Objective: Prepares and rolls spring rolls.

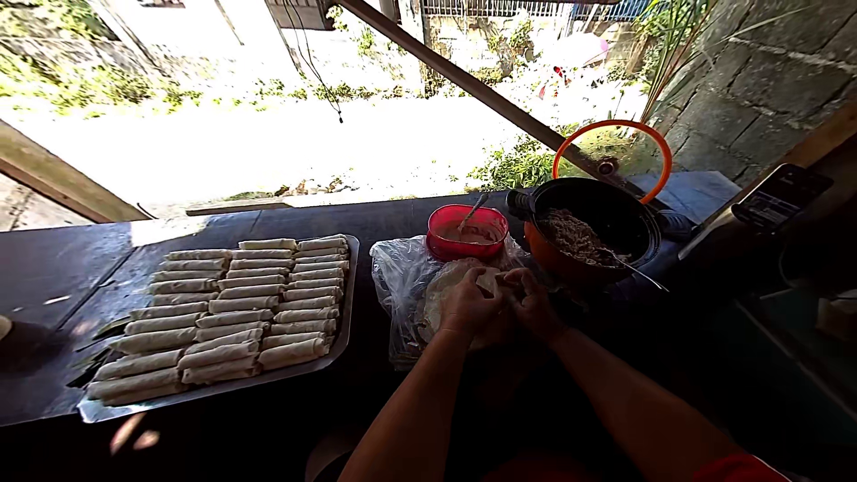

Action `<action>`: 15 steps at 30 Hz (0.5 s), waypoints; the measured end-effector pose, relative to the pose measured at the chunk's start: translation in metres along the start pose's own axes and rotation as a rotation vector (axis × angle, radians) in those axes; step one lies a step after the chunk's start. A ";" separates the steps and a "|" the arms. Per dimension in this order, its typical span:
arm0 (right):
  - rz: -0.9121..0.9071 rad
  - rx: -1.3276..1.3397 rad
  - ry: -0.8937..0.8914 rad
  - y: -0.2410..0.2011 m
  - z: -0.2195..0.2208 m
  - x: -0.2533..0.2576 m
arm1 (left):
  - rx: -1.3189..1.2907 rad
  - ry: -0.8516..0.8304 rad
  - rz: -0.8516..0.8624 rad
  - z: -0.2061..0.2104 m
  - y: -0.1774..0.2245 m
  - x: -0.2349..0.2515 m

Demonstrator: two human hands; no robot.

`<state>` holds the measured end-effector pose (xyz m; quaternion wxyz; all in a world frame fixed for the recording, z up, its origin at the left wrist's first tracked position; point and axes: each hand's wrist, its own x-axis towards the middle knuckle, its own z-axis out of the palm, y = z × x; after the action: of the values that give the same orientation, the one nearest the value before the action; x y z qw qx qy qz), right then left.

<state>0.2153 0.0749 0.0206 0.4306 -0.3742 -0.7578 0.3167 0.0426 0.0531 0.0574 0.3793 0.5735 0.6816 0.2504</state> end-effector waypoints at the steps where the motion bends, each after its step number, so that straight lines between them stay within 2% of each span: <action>1: -0.011 0.019 -0.010 0.002 0.000 0.003 | 0.012 0.010 -0.010 0.001 0.001 0.000; 5: -0.013 0.075 -0.059 0.007 -0.002 0.014 | 0.023 0.025 -0.030 0.003 0.001 0.002; 11: 0.008 0.115 -0.096 0.003 0.002 0.021 | -0.154 0.026 -0.077 -0.004 0.003 0.002; 15: 0.015 0.185 -0.086 0.001 0.001 0.020 | -0.113 0.040 -0.129 -0.006 0.000 0.006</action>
<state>0.2079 0.0919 0.0274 0.4281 -0.3245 -0.7403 0.4042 0.0373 0.0592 0.0595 0.4127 0.5009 0.7094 0.2748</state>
